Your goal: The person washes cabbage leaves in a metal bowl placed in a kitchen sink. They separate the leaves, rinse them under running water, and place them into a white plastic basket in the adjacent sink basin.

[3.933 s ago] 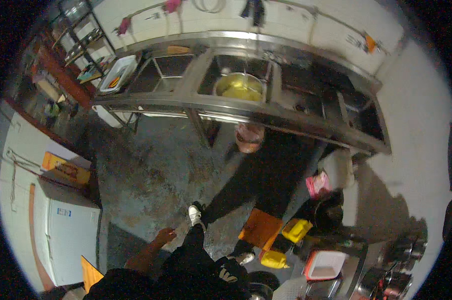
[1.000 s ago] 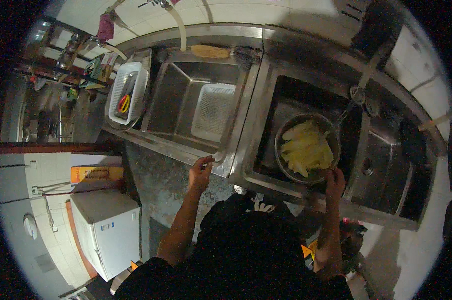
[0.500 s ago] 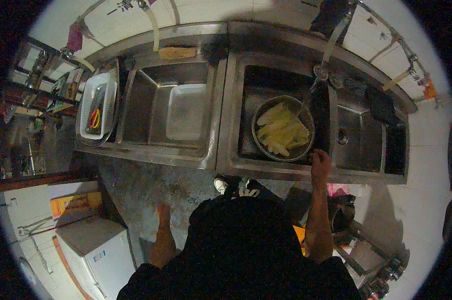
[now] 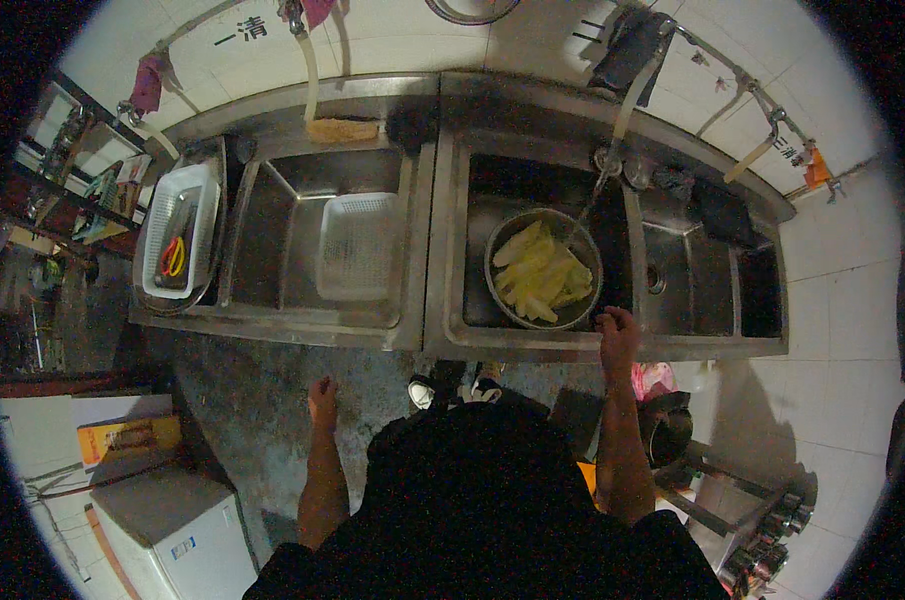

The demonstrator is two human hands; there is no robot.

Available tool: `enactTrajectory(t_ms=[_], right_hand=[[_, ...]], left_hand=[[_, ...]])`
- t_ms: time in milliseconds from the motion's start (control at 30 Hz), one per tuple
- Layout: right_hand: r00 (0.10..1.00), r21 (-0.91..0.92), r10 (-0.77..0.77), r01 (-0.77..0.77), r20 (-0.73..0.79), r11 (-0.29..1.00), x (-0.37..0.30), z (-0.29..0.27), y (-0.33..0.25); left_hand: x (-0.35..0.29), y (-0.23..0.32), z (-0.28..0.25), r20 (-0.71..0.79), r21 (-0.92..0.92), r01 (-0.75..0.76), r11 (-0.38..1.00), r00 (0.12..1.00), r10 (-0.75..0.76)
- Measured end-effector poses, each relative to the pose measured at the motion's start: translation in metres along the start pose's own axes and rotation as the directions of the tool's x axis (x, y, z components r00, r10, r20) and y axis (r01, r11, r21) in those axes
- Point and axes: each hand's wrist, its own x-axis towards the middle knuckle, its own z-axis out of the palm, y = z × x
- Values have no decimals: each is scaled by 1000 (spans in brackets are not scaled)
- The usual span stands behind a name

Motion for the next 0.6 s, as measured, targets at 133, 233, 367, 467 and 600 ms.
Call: enactTrajectory(t_ms=[133,233,367,467,600], right_hand=[[998,-8,9,-9,-59,1000,-2,-1,2],[997,-1,2,-2,-71,1000,-9,-7,12],[992,1,87,-87,-86,996,-21,-19,20],[983,198,121,-93,-136,976,-27,-24,20],[987,105,102,-89,-122,991,-30,-25,18]], left_hand=[[-6,1,-6,18,82,47,996,999,-48],[-17,-23,-12,8,149,164,975,986,-167],[-26,-59,-23,80,371,163,914,975,-206],[-23,-70,-26,186,255,206,945,948,-257],[-8,-62,-17,135,193,32,981,989,-58]])
